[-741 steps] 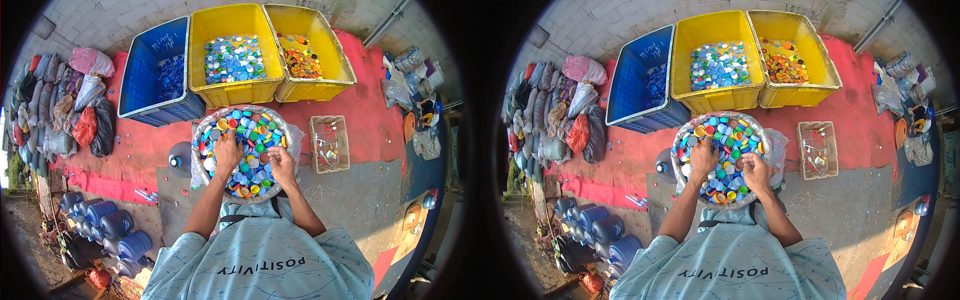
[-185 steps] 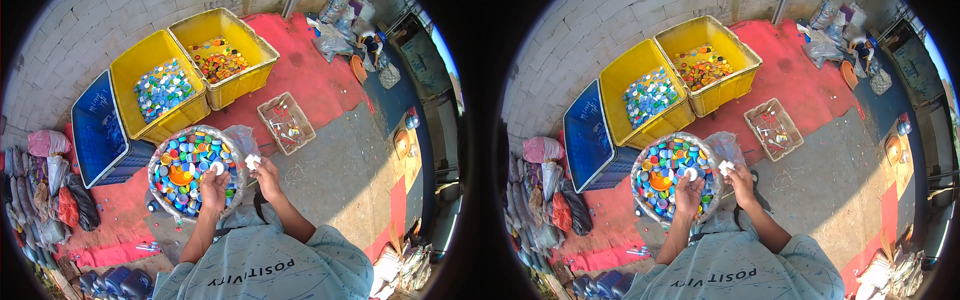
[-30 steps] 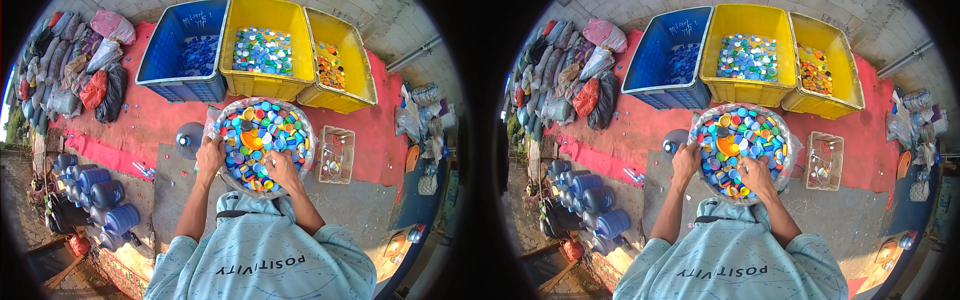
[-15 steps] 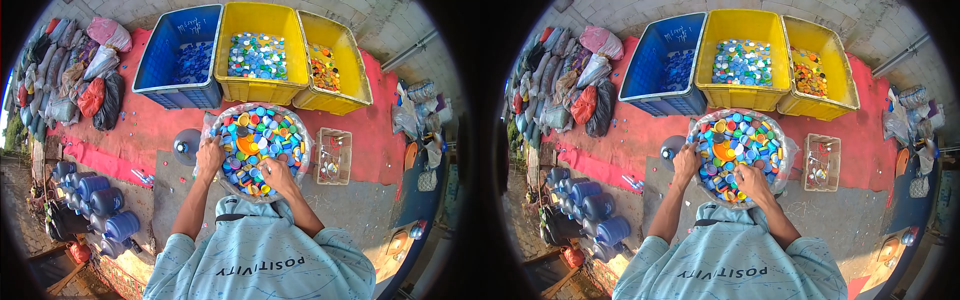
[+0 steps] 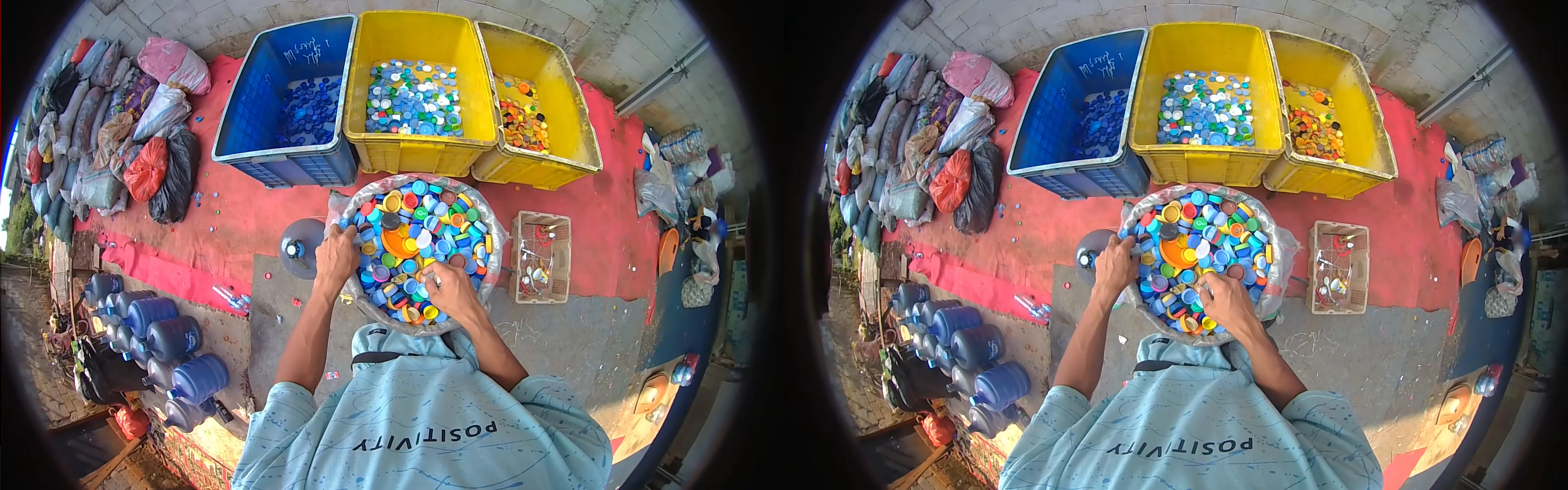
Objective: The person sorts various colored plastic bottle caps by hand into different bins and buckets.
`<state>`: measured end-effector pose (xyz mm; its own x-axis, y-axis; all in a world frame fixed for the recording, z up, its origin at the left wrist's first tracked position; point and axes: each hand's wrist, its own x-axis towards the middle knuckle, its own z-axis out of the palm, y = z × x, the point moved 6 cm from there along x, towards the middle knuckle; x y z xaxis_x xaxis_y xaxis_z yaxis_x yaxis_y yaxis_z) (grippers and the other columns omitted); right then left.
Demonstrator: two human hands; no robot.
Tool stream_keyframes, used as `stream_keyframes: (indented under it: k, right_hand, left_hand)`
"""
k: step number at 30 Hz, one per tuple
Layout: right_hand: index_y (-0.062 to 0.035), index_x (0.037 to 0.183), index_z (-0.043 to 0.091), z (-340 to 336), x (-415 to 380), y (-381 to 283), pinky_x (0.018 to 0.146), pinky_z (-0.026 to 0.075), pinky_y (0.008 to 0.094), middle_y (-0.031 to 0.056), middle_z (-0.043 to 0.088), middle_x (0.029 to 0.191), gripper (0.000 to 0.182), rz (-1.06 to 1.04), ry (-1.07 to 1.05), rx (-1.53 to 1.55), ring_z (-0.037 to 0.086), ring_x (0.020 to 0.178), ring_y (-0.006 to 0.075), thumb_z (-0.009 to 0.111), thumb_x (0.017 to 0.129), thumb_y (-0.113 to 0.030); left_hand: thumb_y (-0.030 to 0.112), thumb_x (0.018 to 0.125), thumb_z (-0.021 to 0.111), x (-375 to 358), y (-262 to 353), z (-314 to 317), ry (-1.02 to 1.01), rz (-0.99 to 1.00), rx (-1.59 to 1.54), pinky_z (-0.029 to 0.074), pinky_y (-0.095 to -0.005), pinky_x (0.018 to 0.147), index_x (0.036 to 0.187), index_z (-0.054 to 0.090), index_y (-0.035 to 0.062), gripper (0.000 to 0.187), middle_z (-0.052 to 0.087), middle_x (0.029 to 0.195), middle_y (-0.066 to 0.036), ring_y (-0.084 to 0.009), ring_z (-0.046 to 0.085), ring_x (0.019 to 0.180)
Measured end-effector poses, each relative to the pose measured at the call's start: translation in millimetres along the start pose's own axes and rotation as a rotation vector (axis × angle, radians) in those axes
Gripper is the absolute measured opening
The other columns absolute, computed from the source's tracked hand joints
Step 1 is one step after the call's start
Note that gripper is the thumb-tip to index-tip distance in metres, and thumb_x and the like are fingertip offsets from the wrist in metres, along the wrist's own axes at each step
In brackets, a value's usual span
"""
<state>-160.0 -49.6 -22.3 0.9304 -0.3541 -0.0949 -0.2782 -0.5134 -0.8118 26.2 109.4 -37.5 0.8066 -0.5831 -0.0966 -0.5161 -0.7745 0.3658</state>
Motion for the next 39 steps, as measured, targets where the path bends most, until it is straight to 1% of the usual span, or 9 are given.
stream_keyframes:
  k: [9, 15, 21, 23, 25, 28, 32, 36, 39]
  right_hand:
    - [-0.0008, 0.095, 0.062, 9.2, 0.9, -0.7, 0.071, 0.052, 0.0444, 0.0196, 0.069, 0.09, 0.016, -0.013, -0.04, 0.007, 0.066, 0.079, 0.0383, 0.063, 0.082, -0.009]
    - [-0.0002, 0.096, 0.062, 6.8, -1.1, -7.9, 0.07, 0.051, 0.0443, 0.0201, 0.068, 0.09, 0.015, -0.024, -0.034, 0.007, 0.065, 0.08, 0.0387, 0.063, 0.083, -0.008]
    - [-0.0003, 0.096, 0.062, 3.3, -4.6, -8.2, 0.067, 0.051, 0.0407, 0.0201, 0.068, 0.086, 0.015, -0.018, -0.021, 0.02, 0.066, 0.076, 0.0348, 0.063, 0.084, -0.009]
    - [0.0009, 0.095, 0.062, 2.4, -4.1, -10.3, 0.066, 0.051, 0.0386, 0.0186, 0.068, 0.082, 0.015, -0.003, -0.003, 0.051, 0.066, 0.073, 0.0306, 0.064, 0.085, -0.01]
    - [-0.0004, 0.101, 0.063, 8.5, -1.6, -4.0, 0.069, 0.051, 0.0352, 0.0127, 0.068, 0.088, 0.019, 0.024, 0.047, 0.234, 0.066, 0.079, 0.0236, 0.064, 0.088, -0.014]
    - [-0.0042, 0.111, 0.062, 21.3, -2.3, 9.9, 0.073, 0.049, 0.0328, 0.0058, 0.066, 0.096, 0.026, 0.3, -0.039, 0.853, 0.063, 0.087, 0.0165, 0.062, 0.092, -0.023]
    - [-0.0091, 0.118, 0.057, 31.6, -2.3, 3.0, 0.076, 0.048, 0.0321, 0.0023, 0.062, 0.102, 0.032, 0.402, -0.125, 1.394, 0.06, 0.092, 0.0134, 0.056, 0.096, -0.032]
    - [-0.0085, 0.114, 0.058, 30.7, -6.3, 11.3, 0.077, 0.05, 0.0327, 0.0044, 0.063, 0.101, 0.023, 0.397, -0.012, 1.21, 0.062, 0.092, 0.0154, 0.059, 0.095, -0.021]
    - [-0.0061, 0.115, 0.058, 20.2, -11.0, 10.7, 0.077, 0.052, 0.0335, 0.0063, 0.064, 0.1, 0.026, 0.433, 0.034, 1.501, 0.063, 0.092, 0.0181, 0.06, 0.09, -0.013]
  left_hand:
    - [0.009, 0.081, 0.058, -8.5, -1.7, 14.4, 0.052, 0.081, -0.135, 0.05, -0.0509, 0.066, 0.093, 0.053, 0.0056, 0.013, 0.063, 0.097, -0.016, -0.0402, 0.063, 0.083]
    - [0.004, 0.076, 0.061, -2.6, -5.6, 7.7, 0.005, 0.147, -0.129, 0.049, -0.0507, 0.067, 0.101, 0.048, 0.0049, 0.028, 0.063, 0.093, -0.018, -0.0418, 0.063, 0.08]
    - [0.001, 0.074, 0.069, -3.6, -3.5, 1.0, -0.035, 0.212, -0.605, 0.048, -0.038, 0.062, 0.101, 0.048, 0.0035, 0.035, 0.061, 0.083, -0.011, -0.0277, 0.061, 0.068]
    - [0.003, 0.076, 0.071, -12.7, 14.1, -8.6, -0.158, 0.02, -0.968, 0.045, -0.0312, 0.058, 0.101, 0.048, 0.0048, 0.034, 0.06, 0.083, -0.006, -0.0188, 0.056, 0.064]
    - [0.004, 0.082, 0.071, -26.9, 29.9, -7.7, -0.333, -0.183, -1.401, 0.037, -0.0212, 0.051, 0.103, 0.049, 0.0093, 0.031, 0.06, 0.085, -0.002, -0.0066, 0.052, 0.063]
    - [0.001, 0.082, 0.07, -46.1, 56.3, 3.1, -0.502, -0.248, -1.903, 0.033, -0.0192, 0.048, 0.104, 0.05, 0.0112, 0.032, 0.061, 0.084, -0.003, -0.0048, 0.05, 0.062]
    - [0.004, 0.084, 0.07, -66.0, 80.2, 22.1, -0.54, -0.399, -1.973, 0.035, -0.0199, 0.051, 0.104, 0.052, 0.0142, 0.029, 0.061, 0.085, 0.001, -0.0054, 0.052, 0.067]
    - [0.013, 0.088, 0.068, -81.8, 88.5, 39.3, -0.543, -0.452, -2.039, 0.041, -0.0237, 0.054, 0.104, 0.057, 0.0141, 0.019, 0.063, 0.092, 0.001, -0.0058, 0.055, 0.069]
    - [0.004, 0.083, 0.058, -91.3, 90.1, 43.2, -0.552, -0.52, -2.234, 0.049, -0.0278, 0.068, 0.112, 0.058, 0.0083, 0.029, 0.064, 0.106, -0.007, -0.0167, 0.061, 0.088]
